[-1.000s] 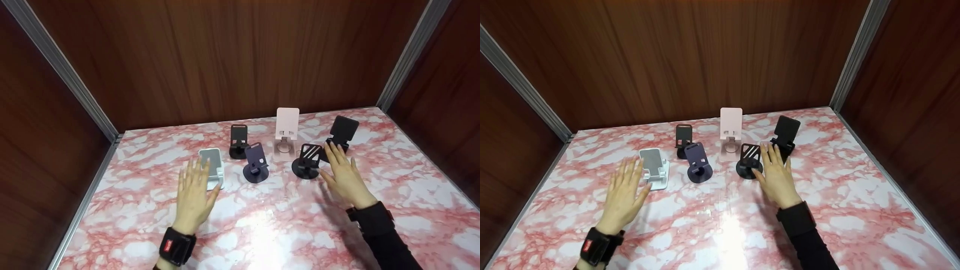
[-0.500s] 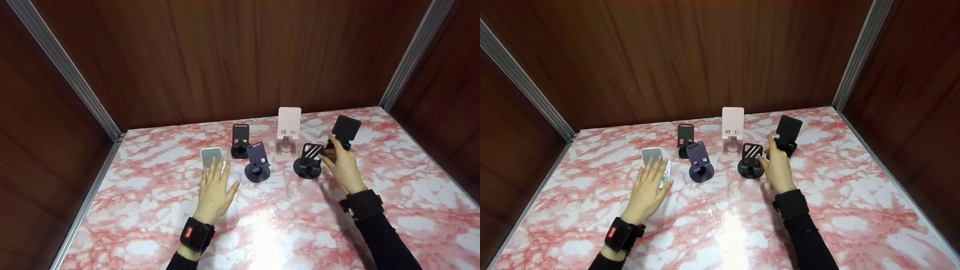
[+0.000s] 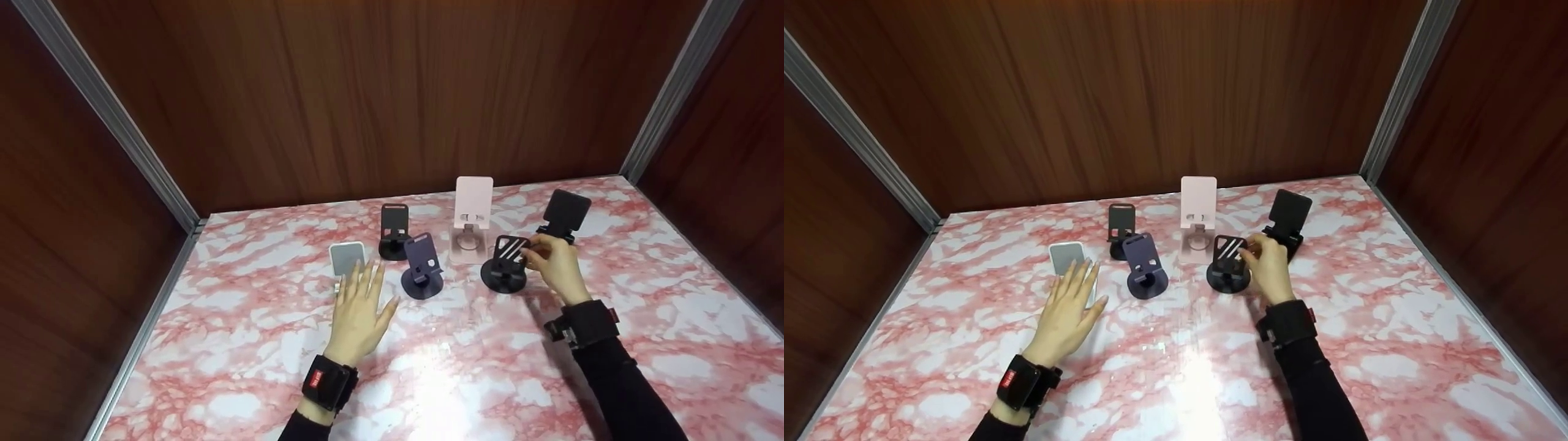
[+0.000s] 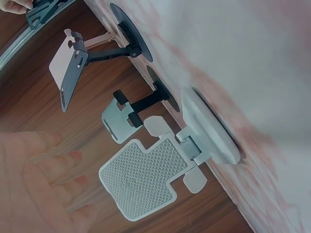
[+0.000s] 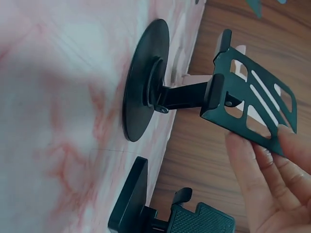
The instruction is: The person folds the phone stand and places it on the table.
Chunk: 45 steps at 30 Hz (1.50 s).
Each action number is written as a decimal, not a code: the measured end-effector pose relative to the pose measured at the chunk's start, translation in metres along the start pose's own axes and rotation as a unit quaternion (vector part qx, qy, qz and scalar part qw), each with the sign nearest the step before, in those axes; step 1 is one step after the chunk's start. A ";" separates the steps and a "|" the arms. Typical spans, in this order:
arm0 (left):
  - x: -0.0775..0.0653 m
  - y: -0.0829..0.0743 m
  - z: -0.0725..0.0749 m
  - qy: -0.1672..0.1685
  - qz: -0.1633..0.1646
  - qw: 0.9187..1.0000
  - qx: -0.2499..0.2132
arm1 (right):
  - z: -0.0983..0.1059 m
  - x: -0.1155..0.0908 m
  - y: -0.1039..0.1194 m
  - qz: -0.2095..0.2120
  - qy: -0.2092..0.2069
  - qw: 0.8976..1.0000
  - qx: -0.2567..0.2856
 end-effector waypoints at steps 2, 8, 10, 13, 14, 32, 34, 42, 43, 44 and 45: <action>0.001 0.000 0.000 0.002 -0.001 1.000 0.007 | 0.000 0.002 0.000 -0.007 0.008 1.000 0.020; 0.007 -0.004 0.005 0.009 0.002 1.000 0.010 | -0.006 0.004 0.006 -0.031 0.043 0.995 0.082; 0.009 -0.006 0.007 0.010 0.002 1.000 0.009 | -0.009 0.003 0.011 -0.032 0.051 0.995 0.085; 0.011 -0.008 0.008 0.004 -0.002 1.000 0.002 | -0.012 0.000 0.019 -0.030 0.061 0.994 0.084; 0.011 -0.009 0.008 0.001 -0.003 1.000 -0.005 | -0.013 -0.001 0.022 -0.028 0.062 0.994 0.084; 0.009 -0.030 0.002 0.014 -0.065 0.977 -0.201 | -0.028 -0.021 0.074 0.009 0.096 0.987 0.130; 0.009 -0.031 -0.001 0.019 -0.064 0.969 -0.237 | -0.032 -0.023 0.079 0.022 0.099 0.986 0.130; 0.010 -0.033 -0.012 0.055 -0.015 0.928 -0.368 | -0.047 -0.029 0.092 0.049 0.125 0.976 0.170; 0.011 -0.033 -0.013 0.059 -0.007 0.923 -0.380 | -0.049 -0.029 0.093 0.056 0.127 0.975 0.172; 0.011 -0.032 -0.014 0.063 0.001 0.917 -0.394 | -0.050 -0.029 0.093 0.061 0.131 0.974 0.174; 0.012 -0.032 -0.015 0.069 0.011 0.909 -0.411 | -0.051 -0.030 0.094 0.063 0.136 0.972 0.181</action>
Point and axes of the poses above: each hand's wrist, its own x-axis towards the middle knuckle, its own z-axis out of the back of the hand, y = z × x, the point moved 1 cm from there along x, towards the middle knuckle, and after that the axes turned 13 degrees about x, right-handed, at the moved point
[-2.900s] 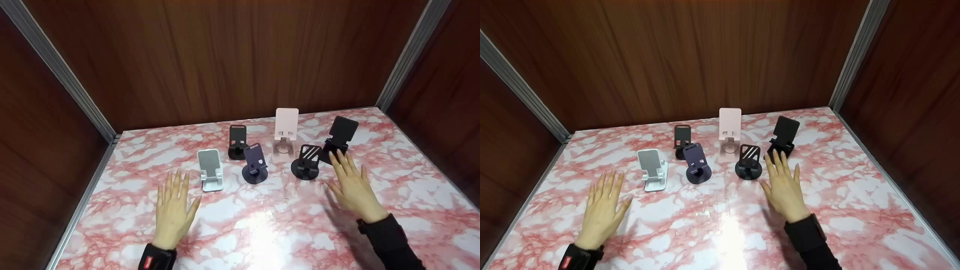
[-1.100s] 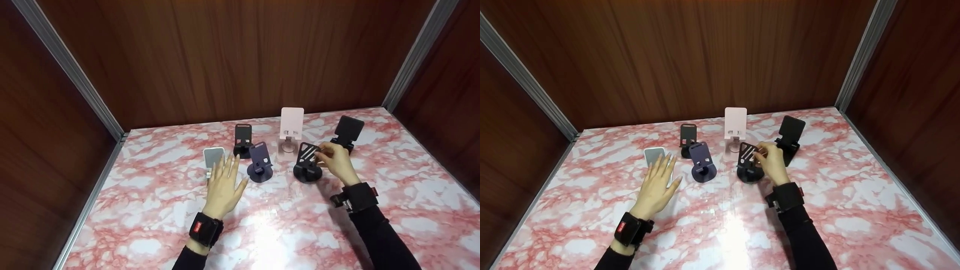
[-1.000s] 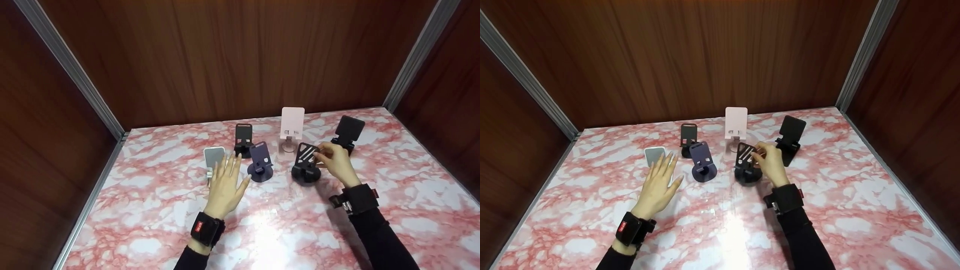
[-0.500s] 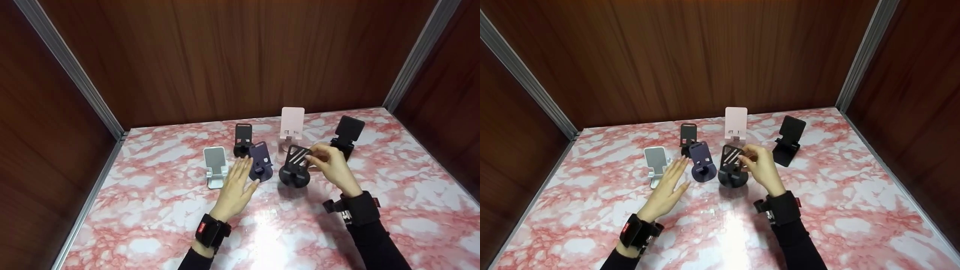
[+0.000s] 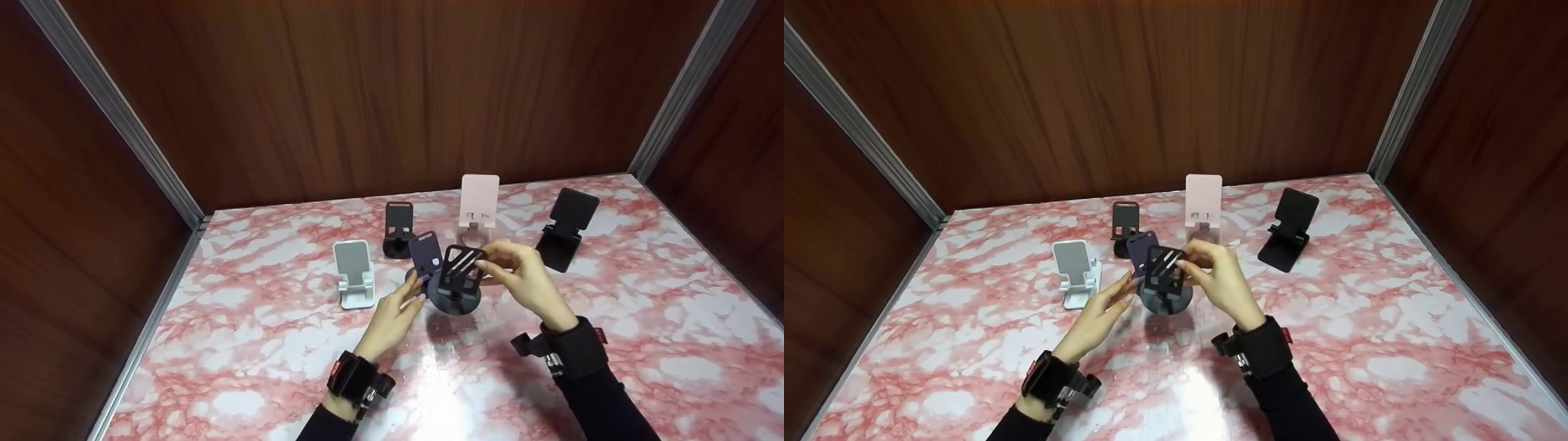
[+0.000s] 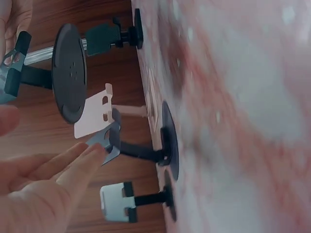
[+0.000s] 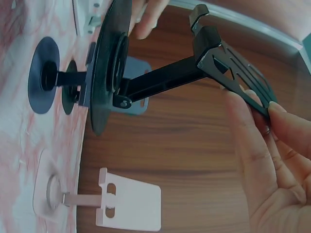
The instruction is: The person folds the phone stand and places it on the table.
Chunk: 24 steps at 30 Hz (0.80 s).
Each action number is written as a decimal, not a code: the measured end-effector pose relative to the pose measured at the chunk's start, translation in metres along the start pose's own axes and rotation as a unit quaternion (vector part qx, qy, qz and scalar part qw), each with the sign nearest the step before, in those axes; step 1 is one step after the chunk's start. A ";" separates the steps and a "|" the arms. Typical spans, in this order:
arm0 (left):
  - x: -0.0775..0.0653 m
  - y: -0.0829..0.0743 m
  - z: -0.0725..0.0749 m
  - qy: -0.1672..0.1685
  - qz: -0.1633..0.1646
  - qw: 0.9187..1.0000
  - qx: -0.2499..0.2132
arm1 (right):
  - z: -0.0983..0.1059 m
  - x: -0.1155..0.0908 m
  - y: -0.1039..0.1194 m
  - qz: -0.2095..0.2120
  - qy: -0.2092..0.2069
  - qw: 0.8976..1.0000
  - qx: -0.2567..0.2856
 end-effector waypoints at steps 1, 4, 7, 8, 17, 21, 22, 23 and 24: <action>0.000 0.001 0.000 0.003 0.011 1.000 -0.018 | -0.001 0.000 0.000 0.002 0.006 1.000 0.006; 0.001 0.004 0.000 0.009 0.037 0.998 -0.045 | -0.005 -0.001 -0.001 -0.002 0.023 1.000 0.019; 0.001 0.006 0.001 0.011 0.055 0.995 -0.077 | -0.008 -0.001 -0.001 -0.010 0.038 0.999 0.031; 0.001 0.007 0.001 0.010 0.062 0.994 -0.088 | -0.009 -0.001 -0.002 -0.011 0.043 0.998 0.035; 0.005 0.011 -0.002 0.001 0.114 0.975 -0.192 | -0.012 0.000 -0.005 -0.009 0.055 0.997 0.059; 0.005 0.012 -0.002 0.002 0.114 0.972 -0.205 | -0.013 0.000 -0.006 -0.020 0.059 0.995 0.081; 0.005 0.012 -0.001 -0.001 0.113 0.973 -0.200 | -0.014 0.000 -0.006 -0.023 0.061 0.994 0.086; 0.005 0.012 -0.001 -0.004 0.111 0.975 -0.193 | -0.014 -0.001 -0.007 -0.027 0.063 0.994 0.091; 0.004 0.012 0.000 -0.008 0.108 0.976 -0.187 | -0.014 -0.001 -0.007 -0.028 0.065 0.993 0.094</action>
Point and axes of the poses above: each hand's wrist, its own x-axis towards the middle knuckle, its own z-axis out of the back of the hand, y = z × x, the point moved 1 cm from there along x, towards the middle knuckle, and after that the axes turned 13 degrees about x, right-handed, at the moved point
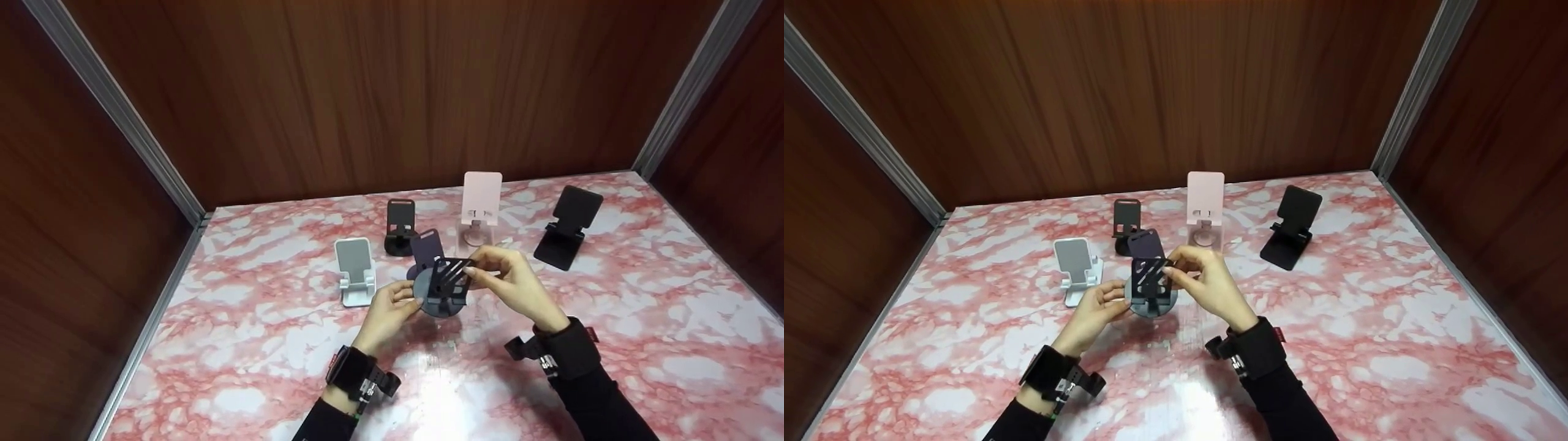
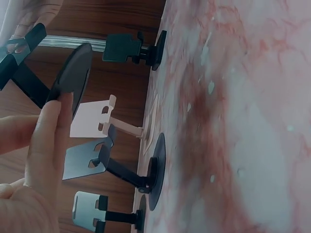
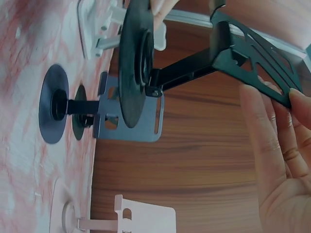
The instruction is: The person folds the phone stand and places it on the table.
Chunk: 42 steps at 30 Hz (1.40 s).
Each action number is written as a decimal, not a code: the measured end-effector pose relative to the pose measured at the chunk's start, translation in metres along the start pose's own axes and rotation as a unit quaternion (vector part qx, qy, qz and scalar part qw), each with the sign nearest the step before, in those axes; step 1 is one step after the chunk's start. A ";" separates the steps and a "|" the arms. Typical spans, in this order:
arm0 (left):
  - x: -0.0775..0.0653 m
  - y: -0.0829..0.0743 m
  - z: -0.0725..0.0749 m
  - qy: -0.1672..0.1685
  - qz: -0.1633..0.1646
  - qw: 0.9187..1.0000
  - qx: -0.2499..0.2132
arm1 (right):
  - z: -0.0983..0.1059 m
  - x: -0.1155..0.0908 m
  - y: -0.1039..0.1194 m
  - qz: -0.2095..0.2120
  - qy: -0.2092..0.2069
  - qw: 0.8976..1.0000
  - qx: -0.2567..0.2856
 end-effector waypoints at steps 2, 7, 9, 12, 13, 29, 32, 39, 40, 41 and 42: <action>0.000 -0.001 0.001 -0.005 -0.007 1.000 0.006 | 0.000 0.000 0.000 0.000 0.003 1.000 0.006; -0.002 -0.003 0.001 -0.006 -0.019 1.000 -0.013 | 0.000 -0.001 0.000 -0.007 0.012 1.000 0.022; -0.002 -0.004 0.001 -0.011 -0.026 0.999 -0.016 | 0.000 -0.001 -0.001 -0.017 0.013 0.999 0.031; -0.002 -0.006 0.000 -0.019 -0.040 0.999 -0.012 | 0.001 -0.001 -0.002 -0.035 0.007 0.999 0.040; -0.002 -0.006 0.000 -0.022 -0.045 0.999 -0.007 | 0.001 -0.001 -0.002 -0.041 0.005 0.998 0.043; 0.000 -0.007 0.000 -0.062 -0.097 0.992 0.051 | 0.002 -0.001 -0.013 -0.109 -0.031 0.990 0.087; -0.002 -0.011 0.000 -0.070 -0.109 0.990 0.064 | 0.002 -0.001 -0.015 -0.121 -0.029 0.989 0.086; -0.013 -0.035 0.000 -0.078 -0.127 0.985 0.087 | 0.003 -0.001 -0.019 -0.136 -0.021 0.986 0.096; -0.014 -0.038 0.000 -0.078 -0.130 0.984 0.089 | 0.003 -0.001 -0.020 -0.136 -0.020 0.986 0.098; -0.014 -0.039 -0.001 -0.078 -0.132 0.984 0.093 | 0.003 -0.001 -0.020 -0.138 -0.020 0.985 0.100; -0.014 -0.038 -0.001 -0.080 -0.135 0.983 0.097 | 0.003 -0.001 -0.021 -0.139 -0.019 0.985 0.103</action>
Point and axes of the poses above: each hand's wrist, its own x-axis towards the middle knuckle, its own z-axis out of the back of the hand, y = z × x, the point moved 1 cm from there along x, towards the middle knuckle, and after that the axes turned 13 degrees about x, right-handed, at the moved point
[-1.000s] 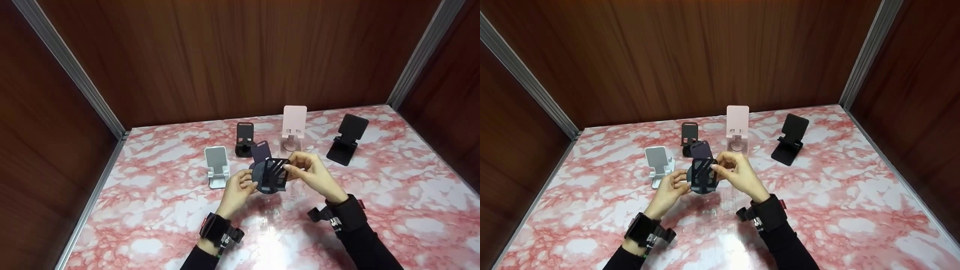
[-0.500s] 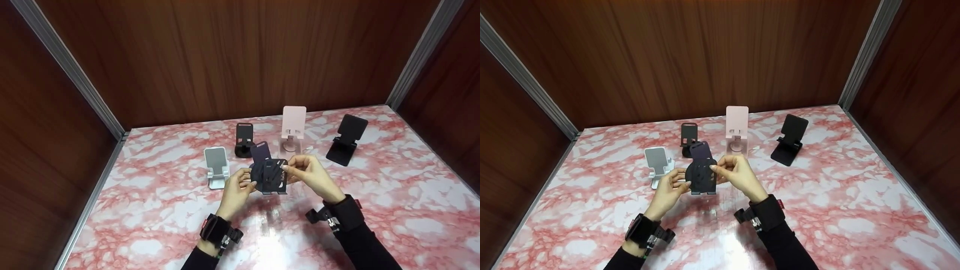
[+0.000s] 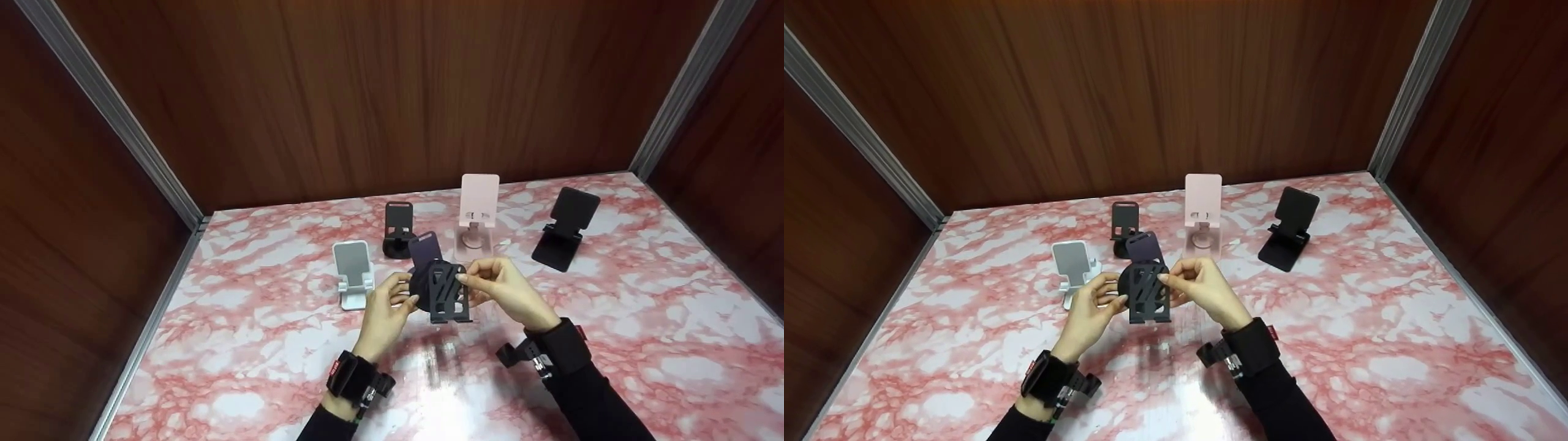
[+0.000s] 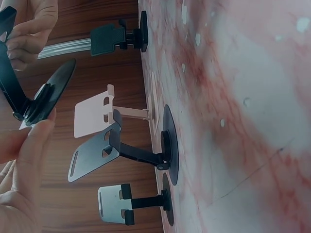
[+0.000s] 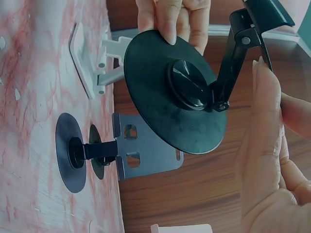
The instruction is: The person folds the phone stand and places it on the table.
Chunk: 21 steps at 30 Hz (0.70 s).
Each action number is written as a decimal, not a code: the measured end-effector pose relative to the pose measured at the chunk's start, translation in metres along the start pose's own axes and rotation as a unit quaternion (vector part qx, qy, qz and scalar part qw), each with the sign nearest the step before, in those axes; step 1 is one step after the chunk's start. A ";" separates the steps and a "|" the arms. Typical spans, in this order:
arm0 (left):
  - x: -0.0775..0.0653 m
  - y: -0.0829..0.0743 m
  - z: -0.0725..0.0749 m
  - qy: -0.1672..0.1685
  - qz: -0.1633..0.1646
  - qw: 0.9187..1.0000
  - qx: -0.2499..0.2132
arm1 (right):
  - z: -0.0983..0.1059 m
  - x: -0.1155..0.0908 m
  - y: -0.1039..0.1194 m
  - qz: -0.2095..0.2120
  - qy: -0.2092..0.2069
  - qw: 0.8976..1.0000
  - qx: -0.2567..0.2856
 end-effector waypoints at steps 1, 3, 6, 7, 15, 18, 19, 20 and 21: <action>0.001 0.004 -0.001 0.000 0.001 1.000 0.000 | 0.000 0.000 0.000 -0.002 0.001 1.000 0.002; 0.001 0.012 -0.004 -0.002 -0.003 1.000 0.003 | 0.000 0.000 -0.002 -0.010 0.003 1.000 0.011; 0.002 0.022 -0.007 -0.005 -0.008 1.000 0.007 | 0.000 0.001 -0.004 -0.026 0.008 0.999 0.039; 0.002 0.024 -0.007 -0.006 -0.011 1.000 0.008 | 0.000 0.001 -0.005 -0.033 0.010 0.998 0.049; 0.001 0.027 -0.007 -0.013 -0.024 0.999 0.028 | 0.004 0.004 -0.014 -0.063 0.031 0.994 0.083; 0.002 0.026 -0.007 -0.007 -0.015 1.000 0.025 | 0.005 0.005 -0.017 -0.068 0.038 0.992 0.100; 0.002 0.026 -0.007 -0.006 -0.014 1.000 0.026 | 0.005 0.006 -0.019 -0.071 0.041 0.991 0.107; 0.003 0.026 -0.007 -0.007 -0.013 0.999 0.030 | 0.005 0.006 -0.020 -0.075 0.045 0.990 0.115; 0.003 0.026 -0.007 -0.008 -0.014 0.999 0.032 | 0.005 0.006 -0.021 -0.080 0.048 0.988 0.123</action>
Point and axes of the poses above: each hand's wrist, its own x-axis towards the middle knuckle, its own z-axis out of the back of the hand, y = z × x, the point moved 1 cm from there along x, towards the middle knuckle, and after that the axes turned 13 degrees about x, right-handed, at the moved point
